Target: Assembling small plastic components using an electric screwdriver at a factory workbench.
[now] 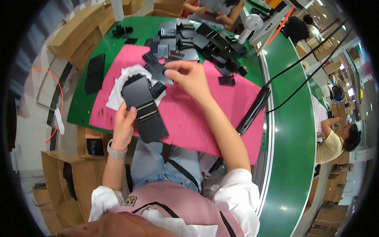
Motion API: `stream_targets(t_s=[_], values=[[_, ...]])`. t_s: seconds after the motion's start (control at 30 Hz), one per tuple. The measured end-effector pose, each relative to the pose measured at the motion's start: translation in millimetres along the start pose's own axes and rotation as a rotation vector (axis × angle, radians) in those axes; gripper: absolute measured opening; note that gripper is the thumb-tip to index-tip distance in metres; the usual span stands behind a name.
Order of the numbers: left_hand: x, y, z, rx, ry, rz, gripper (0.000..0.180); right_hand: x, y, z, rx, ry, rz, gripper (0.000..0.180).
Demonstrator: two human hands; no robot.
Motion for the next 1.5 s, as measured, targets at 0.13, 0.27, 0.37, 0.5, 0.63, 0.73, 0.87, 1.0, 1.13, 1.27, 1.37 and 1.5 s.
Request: stream_targets(t_s=[0.13, 0.27, 0.37, 0.5, 0.63, 0.73, 0.87, 1.0, 1.13, 1.27, 1.37, 1.5], values=[[-10, -3, 9, 0.04, -0.068, 0.089, 0.046, -34, -57, 16, 0.2, -0.087, 0.213, 0.017], [-24, -5, 10, 0.024, -0.111, 0.122, 0.054, -31, -69, 9, 0.215, -0.115, 0.18, 0.013], [-27, -7, 11, -0.009, -0.11, 0.101, 0.056, -29, -70, -3, 0.126, 0.026, 0.2, 0.012], [-18, -8, 20, 0.027, -0.044, 0.127, 0.056, -28, -72, -17, -0.077, 0.209, 0.234, 0.012], [-26, -9, 17, -0.002, -0.098, 0.141, 0.053, -31, -79, -4, 0.16, -0.057, 0.193, 0.013], [-32, -9, 12, 0.024, -0.085, 0.144, 0.049, -34, -87, 7, 0.333, -0.438, 0.124, 0.027], [-37, -8, 13, 0.036, -0.053, 0.138, 0.044, -27, -89, -2, 0.312, -0.494, 0.044, 0.057], [-39, 0, 16, 0.0, 0.196, 0.193, 0.038, -11, -97, -27, -0.037, -0.412, 0.047, 0.052], [-57, 9, -61, -0.84, 1.094, -0.086, 0.024, 22, -107, -17, 0.09, -1.007, -0.162, 0.048], [-15, 44, -65, -0.816, 1.479, -0.282, 0.017, 13, -112, -10, 0.209, -1.179, -0.227, 0.045], [-1, 60, -54, -0.684, 1.547, -0.236, 0.015, 23, -113, -6, 0.18, -1.151, -0.236, 0.044], [-3, 54, -59, -0.726, 1.456, -0.267, 0.012, 65, -119, 11, 0.151, -1.138, -0.39, 0.04]])
Point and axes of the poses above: each hand's wrist, its own y-axis towards the middle knuckle, its own x-axis out of the back of the hand, z = x × y, the point moved 8 cm from there along y, towards the middle knuckle, and after that the axes turned 8 degrees about -z, right-handed, at the moved point
